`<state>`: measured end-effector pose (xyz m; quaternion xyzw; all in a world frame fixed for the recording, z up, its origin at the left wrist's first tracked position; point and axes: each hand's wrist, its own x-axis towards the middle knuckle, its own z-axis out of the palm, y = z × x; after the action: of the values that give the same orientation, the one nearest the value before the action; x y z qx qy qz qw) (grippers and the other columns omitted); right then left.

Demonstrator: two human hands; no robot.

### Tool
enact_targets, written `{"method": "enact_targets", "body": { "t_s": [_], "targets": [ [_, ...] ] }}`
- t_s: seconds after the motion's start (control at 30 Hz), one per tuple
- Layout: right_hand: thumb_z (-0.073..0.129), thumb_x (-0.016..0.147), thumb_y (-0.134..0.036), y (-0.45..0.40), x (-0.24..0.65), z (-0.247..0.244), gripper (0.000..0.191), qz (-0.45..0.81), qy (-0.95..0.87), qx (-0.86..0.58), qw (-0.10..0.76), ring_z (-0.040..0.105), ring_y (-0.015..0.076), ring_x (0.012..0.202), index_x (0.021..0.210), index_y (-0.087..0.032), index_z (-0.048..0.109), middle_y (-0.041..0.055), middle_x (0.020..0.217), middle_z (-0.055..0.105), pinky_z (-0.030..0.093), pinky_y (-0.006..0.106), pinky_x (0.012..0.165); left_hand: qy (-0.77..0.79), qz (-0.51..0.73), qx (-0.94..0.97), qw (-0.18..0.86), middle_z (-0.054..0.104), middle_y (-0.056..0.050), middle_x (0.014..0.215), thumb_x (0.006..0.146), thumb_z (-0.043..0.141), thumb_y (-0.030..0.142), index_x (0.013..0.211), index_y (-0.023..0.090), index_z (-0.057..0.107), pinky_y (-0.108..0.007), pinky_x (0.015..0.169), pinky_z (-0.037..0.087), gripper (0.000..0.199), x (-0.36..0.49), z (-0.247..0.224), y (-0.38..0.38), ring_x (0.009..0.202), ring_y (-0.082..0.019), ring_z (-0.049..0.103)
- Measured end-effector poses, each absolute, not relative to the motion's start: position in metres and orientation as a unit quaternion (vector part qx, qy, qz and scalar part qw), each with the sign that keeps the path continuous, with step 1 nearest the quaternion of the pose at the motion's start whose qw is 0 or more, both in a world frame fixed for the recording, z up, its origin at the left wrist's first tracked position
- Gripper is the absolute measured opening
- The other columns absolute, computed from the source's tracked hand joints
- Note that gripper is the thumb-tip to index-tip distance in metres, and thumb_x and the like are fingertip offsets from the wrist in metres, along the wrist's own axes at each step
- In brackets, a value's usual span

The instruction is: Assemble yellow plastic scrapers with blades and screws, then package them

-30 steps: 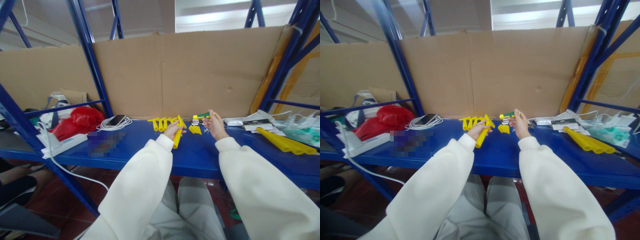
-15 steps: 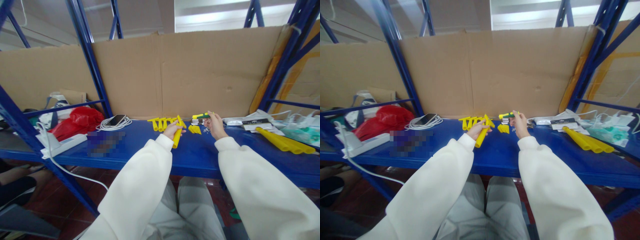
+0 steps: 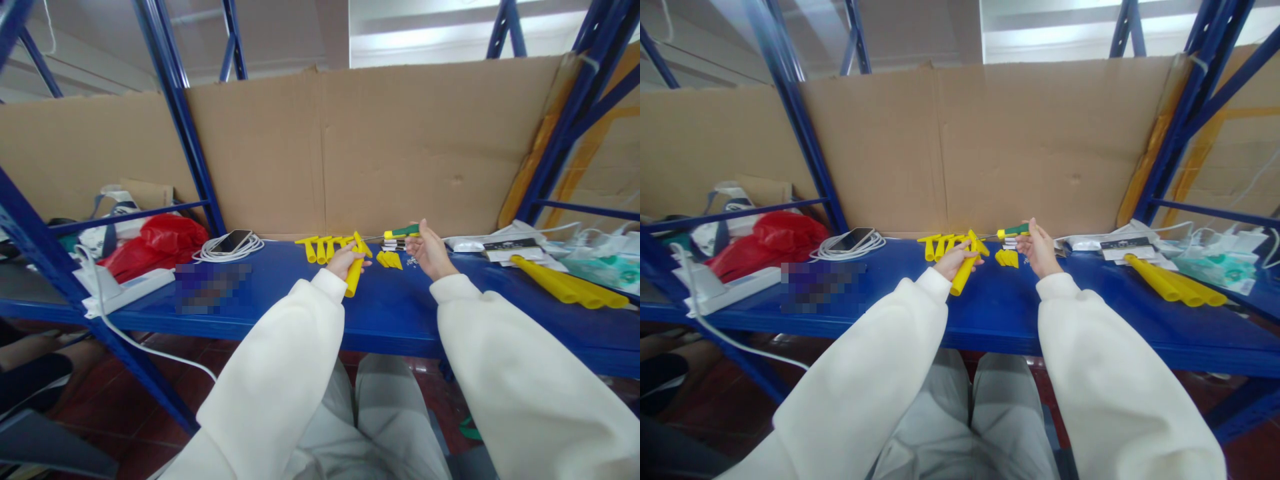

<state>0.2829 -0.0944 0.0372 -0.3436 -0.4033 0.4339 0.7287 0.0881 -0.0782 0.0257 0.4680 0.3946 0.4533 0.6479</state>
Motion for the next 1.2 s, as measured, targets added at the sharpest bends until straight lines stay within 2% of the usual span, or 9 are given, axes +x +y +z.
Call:
{"method": "enact_targets", "body": {
  "t_s": [0.13, 0.33, 0.43, 0.57, 0.77, 0.9, 1.03, 1.2],
  "targets": [
    [0.071, 0.085, -0.046, -0.092, 0.286, 0.037, 0.035, 0.467, -0.405, -0.328, 0.714, 0.06, 0.0112, 0.045, 0.076, -0.021, 0.049, 0.0027, 0.061, 0.068, 0.051, 0.02, 0.044, 0.4, 0.459, 0.459, 0.647, 0.062, -0.013, 0.132, 0.082, 0.056, 0.002, 0.155, 0.03, 0.031, -0.015, 0.042, 0.044, 0.082, 0.088, 0.023, -0.075, 0.058, -0.009, 0.068],
    [0.078, 0.077, -0.051, -0.089, 0.284, 0.034, 0.044, 0.432, -0.394, -0.348, 0.733, 0.049, 0.0084, 0.039, 0.072, -0.022, 0.045, -0.0051, 0.05, 0.055, 0.039, 0.016, 0.035, 0.398, 0.456, 0.462, 0.648, 0.06, -0.014, 0.134, 0.083, 0.051, -0.002, 0.155, 0.028, 0.032, -0.015, 0.041, 0.043, 0.08, 0.088, 0.025, -0.076, 0.055, -0.007, 0.065],
    [0.076, 0.079, -0.05, -0.088, 0.284, 0.035, 0.04, 0.436, -0.379, -0.351, 0.737, 0.047, 0.008, 0.039, 0.071, -0.022, 0.048, -0.0059, 0.048, 0.051, 0.037, 0.015, 0.034, 0.394, 0.449, 0.468, 0.652, 0.061, -0.013, 0.133, 0.084, 0.051, -0.002, 0.155, 0.028, 0.032, -0.015, 0.041, 0.043, 0.079, 0.088, 0.025, -0.078, 0.054, -0.006, 0.064],
    [0.071, 0.083, -0.046, -0.086, 0.286, 0.034, 0.036, 0.448, -0.384, -0.351, 0.727, 0.04, 0.0068, 0.035, 0.071, -0.022, 0.048, -0.0066, 0.046, 0.047, 0.032, 0.016, 0.031, 0.406, 0.444, 0.461, 0.652, 0.061, -0.013, 0.132, 0.083, 0.056, 0.0, 0.157, 0.031, 0.028, -0.015, 0.041, 0.043, 0.085, 0.088, 0.024, -0.078, 0.062, -0.01, 0.069],
    [0.07, 0.08, -0.061, -0.086, 0.29, 0.032, 0.044, 0.446, -0.407, -0.354, 0.714, 0.032, 0.0063, 0.032, 0.075, -0.023, 0.047, -0.0107, 0.043, 0.036, 0.026, 0.016, 0.03, 0.403, 0.445, 0.462, 0.654, 0.06, -0.013, 0.133, 0.084, 0.059, 0.002, 0.156, 0.033, 0.031, -0.015, 0.042, 0.043, 0.083, 0.089, 0.023, -0.078, 0.064, -0.011, 0.07],
    [0.07, 0.079, -0.062, -0.092, 0.287, 0.036, 0.043, 0.446, -0.423, -0.337, 0.713, 0.037, 0.0065, 0.034, 0.08, -0.022, 0.054, -0.0086, 0.046, 0.045, 0.028, 0.016, 0.032, 0.405, 0.446, 0.462, 0.651, 0.06, -0.014, 0.133, 0.084, 0.057, 0.001, 0.156, 0.031, 0.031, -0.016, 0.041, 0.044, 0.083, 0.088, 0.024, -0.077, 0.062, -0.011, 0.069],
    [0.071, 0.083, -0.053, -0.096, 0.283, 0.039, 0.04, 0.441, -0.421, -0.333, 0.72, 0.046, 0.007, 0.04, 0.075, -0.022, 0.048, -0.0043, 0.056, 0.059, 0.035, 0.016, 0.036, 0.407, 0.448, 0.464, 0.647, 0.06, -0.014, 0.134, 0.083, 0.056, 0.0, 0.156, 0.03, 0.03, -0.016, 0.041, 0.044, 0.083, 0.088, 0.025, -0.078, 0.061, -0.01, 0.069],
    [0.078, 0.077, -0.049, -0.093, 0.282, 0.037, 0.043, 0.419, -0.419, -0.341, 0.729, 0.044, 0.0061, 0.038, 0.072, -0.022, 0.046, -0.0072, 0.052, 0.053, 0.034, 0.015, 0.034, 0.403, 0.446, 0.464, 0.651, 0.061, -0.015, 0.133, 0.083, 0.055, 0.0, 0.158, 0.029, 0.026, -0.015, 0.038, 0.042, 0.085, 0.088, 0.026, -0.08, 0.064, -0.011, 0.07]
  ]
}}
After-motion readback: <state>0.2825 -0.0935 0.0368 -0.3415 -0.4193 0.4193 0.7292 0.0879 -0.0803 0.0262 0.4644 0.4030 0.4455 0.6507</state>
